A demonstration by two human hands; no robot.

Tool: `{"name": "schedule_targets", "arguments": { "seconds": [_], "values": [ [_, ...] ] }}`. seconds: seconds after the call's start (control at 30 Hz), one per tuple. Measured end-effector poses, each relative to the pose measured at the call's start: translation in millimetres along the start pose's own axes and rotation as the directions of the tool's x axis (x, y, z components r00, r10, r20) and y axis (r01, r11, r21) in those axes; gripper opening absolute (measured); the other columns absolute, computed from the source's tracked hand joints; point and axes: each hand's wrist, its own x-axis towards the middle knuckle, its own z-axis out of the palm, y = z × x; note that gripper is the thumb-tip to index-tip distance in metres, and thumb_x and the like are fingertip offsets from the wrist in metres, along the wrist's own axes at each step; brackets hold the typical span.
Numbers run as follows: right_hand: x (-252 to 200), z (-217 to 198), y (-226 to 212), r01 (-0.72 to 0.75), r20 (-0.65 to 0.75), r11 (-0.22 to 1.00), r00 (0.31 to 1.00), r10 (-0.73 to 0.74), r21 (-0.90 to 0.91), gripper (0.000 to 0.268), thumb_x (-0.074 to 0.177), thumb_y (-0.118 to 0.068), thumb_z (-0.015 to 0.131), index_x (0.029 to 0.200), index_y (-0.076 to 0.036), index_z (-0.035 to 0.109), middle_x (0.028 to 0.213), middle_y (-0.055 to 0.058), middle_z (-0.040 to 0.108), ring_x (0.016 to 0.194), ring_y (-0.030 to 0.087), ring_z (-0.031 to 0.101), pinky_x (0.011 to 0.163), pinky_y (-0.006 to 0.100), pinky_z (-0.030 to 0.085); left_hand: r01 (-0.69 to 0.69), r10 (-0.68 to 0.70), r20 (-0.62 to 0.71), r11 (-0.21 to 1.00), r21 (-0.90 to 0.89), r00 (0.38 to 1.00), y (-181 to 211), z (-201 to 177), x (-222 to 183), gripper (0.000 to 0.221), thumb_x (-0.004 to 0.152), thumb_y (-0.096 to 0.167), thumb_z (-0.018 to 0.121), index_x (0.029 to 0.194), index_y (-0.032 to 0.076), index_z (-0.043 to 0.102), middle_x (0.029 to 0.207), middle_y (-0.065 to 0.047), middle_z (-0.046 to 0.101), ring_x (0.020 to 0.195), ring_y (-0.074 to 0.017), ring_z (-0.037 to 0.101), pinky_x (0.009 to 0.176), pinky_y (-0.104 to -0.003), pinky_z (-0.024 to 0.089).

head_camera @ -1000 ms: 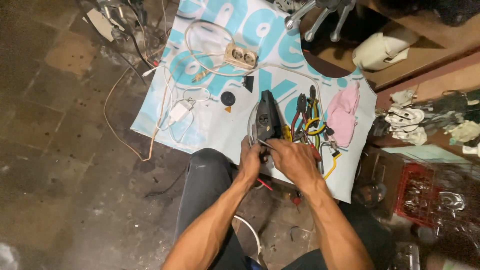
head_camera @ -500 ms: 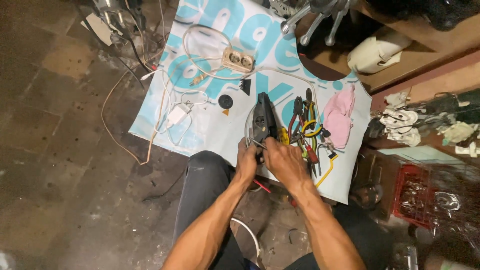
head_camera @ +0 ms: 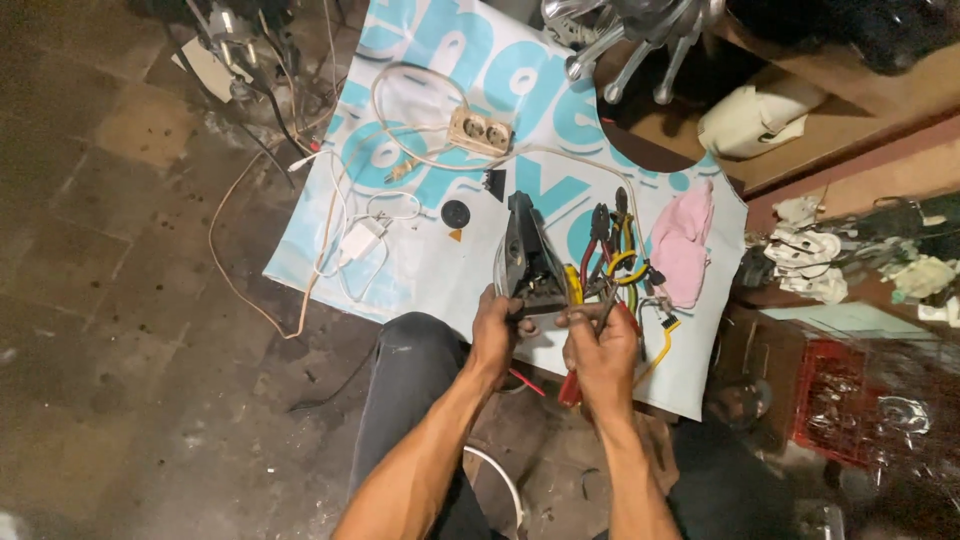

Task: The person is disassembling an electric iron using pliers and a screwdriver to inspect and repair internal components.

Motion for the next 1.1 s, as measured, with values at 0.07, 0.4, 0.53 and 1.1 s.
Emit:
{"name": "schedule_targets", "arguments": {
  "seconds": [0.07, 0.4, 0.53, 1.1],
  "values": [
    [1, 1, 2, -0.035, -0.03, 0.995, 0.999, 0.038, 0.088, 0.006, 0.089, 0.003, 0.056, 0.087, 0.002, 0.062, 0.056, 0.008, 0.058, 0.031, 0.007, 0.044, 0.032, 0.023, 0.038, 0.012, -0.011, 0.019, 1.0, -0.029, 1.0, -8, -4, 5, 0.085, 0.079, 0.019, 0.061, 0.156, 0.006, 0.027, 0.092, -0.018, 0.054, 0.064, -0.024, 0.067, 0.058, -0.032, 0.061],
    [6, -10, 42, -0.096, 0.009, 0.938, 0.995, 0.099, 0.332, 0.016, 0.095, -0.007, 0.063, 0.108, 0.0, 0.066, 0.078, 0.011, 0.067, 0.033, 0.004, 0.042, 0.033, 0.021, 0.039, -0.026, 0.043, 0.097, 0.986, -0.168, 0.994, 16, 10, -14, 0.078, 0.087, 0.021, 0.061, 0.159, 0.021, 0.029, 0.093, -0.012, 0.05, 0.06, -0.0221, 0.067, 0.064, -0.037, 0.065],
    [5, -10, 60, -0.08, -0.008, 0.919, 0.996, 0.091, 0.386, 0.018, 0.092, -0.004, 0.066, 0.109, 0.002, 0.067, 0.079, 0.016, 0.069, 0.03, 0.004, 0.04, 0.031, 0.022, 0.04, -0.021, 0.049, 0.131, 0.977, -0.212, 0.99, 16, 10, -18, 0.078, 0.088, 0.021, 0.063, 0.158, 0.026, 0.028, 0.091, -0.01, 0.049, 0.061, -0.0226, 0.068, 0.068, -0.039, 0.066],
    [1, -5, 43, 0.081, -0.141, 0.987, 0.988, -0.061, 0.136, 0.013, 0.092, -0.002, 0.067, 0.103, 0.003, 0.07, 0.053, 0.009, 0.059, 0.033, 0.007, 0.044, 0.036, 0.022, 0.04, 0.025, -0.021, 0.278, 1.0, -0.011, 0.96, -32, 6, -15, 0.075, 0.096, 0.057, 0.054, 0.156, 0.025, 0.021, 0.095, -0.024, 0.064, 0.064, -0.0284, 0.067, 0.053, -0.033, 0.059]
  ]
}}
